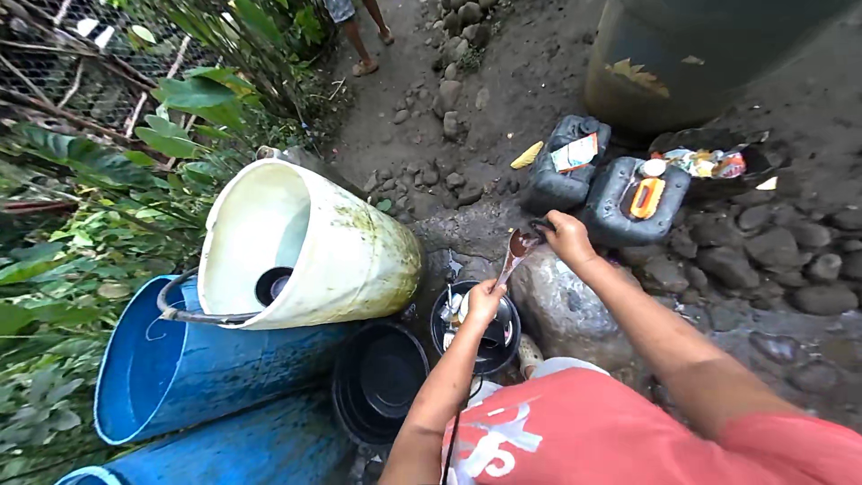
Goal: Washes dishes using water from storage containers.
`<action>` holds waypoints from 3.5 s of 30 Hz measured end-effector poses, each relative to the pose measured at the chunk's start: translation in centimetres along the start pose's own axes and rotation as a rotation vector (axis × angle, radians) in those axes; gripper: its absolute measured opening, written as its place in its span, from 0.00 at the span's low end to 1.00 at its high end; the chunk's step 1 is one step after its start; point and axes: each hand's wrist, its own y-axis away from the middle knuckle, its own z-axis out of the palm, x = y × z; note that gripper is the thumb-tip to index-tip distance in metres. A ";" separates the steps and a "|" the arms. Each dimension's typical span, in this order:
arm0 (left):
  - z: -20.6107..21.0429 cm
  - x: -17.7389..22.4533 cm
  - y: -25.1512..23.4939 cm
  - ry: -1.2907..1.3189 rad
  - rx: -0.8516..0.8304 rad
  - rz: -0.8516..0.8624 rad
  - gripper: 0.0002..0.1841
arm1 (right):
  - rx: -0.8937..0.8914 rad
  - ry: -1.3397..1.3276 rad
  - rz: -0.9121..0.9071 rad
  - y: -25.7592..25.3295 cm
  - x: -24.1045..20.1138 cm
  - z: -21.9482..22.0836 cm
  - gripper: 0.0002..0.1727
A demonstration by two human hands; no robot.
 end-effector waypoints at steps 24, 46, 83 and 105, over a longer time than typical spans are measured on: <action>-1.2 3.8 -2.5 -0.286 0.057 0.066 0.19 | -0.127 -1.224 0.581 -2.0 3.0 3.0 0.21; -2.2 1.8 -1.5 -0.272 -0.040 0.065 0.16 | -0.553 0.340 -0.141 -4.7 -0.3 -1.1 0.11; -2.5 2.5 -1.8 -0.420 -0.008 0.006 0.17 | -0.209 -0.133 0.198 -2.1 3.4 3.1 0.18; -1.7 3.1 -3.2 -0.089 0.021 0.058 0.18 | 0.081 -0.767 0.588 -2.9 2.9 5.1 0.20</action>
